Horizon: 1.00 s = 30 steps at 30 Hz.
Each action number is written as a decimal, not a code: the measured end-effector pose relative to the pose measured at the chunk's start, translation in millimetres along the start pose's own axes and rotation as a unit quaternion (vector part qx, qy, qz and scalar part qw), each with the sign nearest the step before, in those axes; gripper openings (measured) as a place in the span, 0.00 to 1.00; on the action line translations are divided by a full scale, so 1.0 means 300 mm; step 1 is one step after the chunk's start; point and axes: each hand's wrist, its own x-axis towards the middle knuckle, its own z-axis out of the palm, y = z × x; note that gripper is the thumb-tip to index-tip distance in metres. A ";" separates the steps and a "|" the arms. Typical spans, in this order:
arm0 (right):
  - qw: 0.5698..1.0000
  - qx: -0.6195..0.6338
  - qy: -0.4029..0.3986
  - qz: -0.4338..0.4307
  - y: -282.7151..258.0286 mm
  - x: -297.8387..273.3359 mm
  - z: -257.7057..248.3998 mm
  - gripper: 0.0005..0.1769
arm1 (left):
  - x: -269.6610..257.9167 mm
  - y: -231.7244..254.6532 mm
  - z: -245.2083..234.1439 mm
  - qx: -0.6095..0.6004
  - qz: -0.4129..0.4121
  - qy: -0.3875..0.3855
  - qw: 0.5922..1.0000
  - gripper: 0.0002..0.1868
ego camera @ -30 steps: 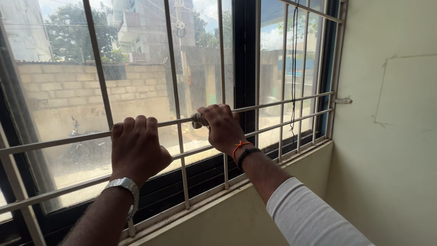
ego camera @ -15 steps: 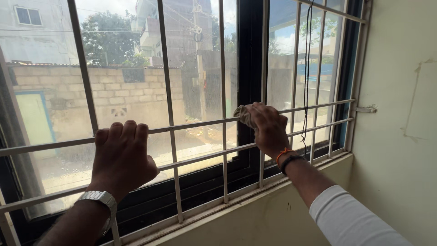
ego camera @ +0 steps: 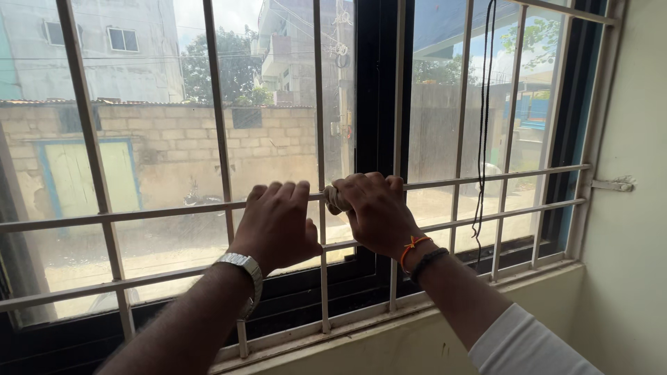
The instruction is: The person wipes the horizontal bars and vertical frame of a window using a cloth, then folds the cloth.
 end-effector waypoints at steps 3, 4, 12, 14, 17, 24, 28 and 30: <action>1.000 -0.015 -0.003 -0.003 0.067 -0.007 -0.022 0.22 | -0.021 0.014 0.009 0.062 0.010 0.055 0.996 0.20; 0.999 -0.035 0.016 -0.009 0.081 -0.016 -0.018 0.23 | -0.021 0.019 0.013 0.064 0.011 0.055 0.996 0.20; 0.997 0.000 0.010 0.081 0.008 0.018 0.023 0.13 | 0.029 0.053 0.031 0.044 -0.066 0.060 0.995 0.12; 0.993 0.008 -0.042 0.106 -0.017 0.037 0.020 0.14 | 0.042 0.059 0.029 0.044 -0.077 0.061 0.994 0.10; 0.997 0.026 -0.022 0.063 -0.015 0.027 0.020 0.14 | 0.040 0.067 0.028 0.041 -0.098 0.051 0.993 0.08; 0.990 0.033 -0.119 0.067 0.120 0.013 -0.060 0.20 | 0.039 0.086 -0.028 0.025 -0.128 -0.027 0.991 0.17; 0.977 -0.009 -0.164 0.138 0.083 0.033 -0.089 0.16 | 0.031 0.092 -0.076 0.020 -0.130 -0.075 0.989 0.23; 0.967 -0.008 -0.172 0.187 0.036 0.068 -0.080 0.16 | 0.028 0.103 -0.085 0.040 -0.126 -0.106 0.986 0.26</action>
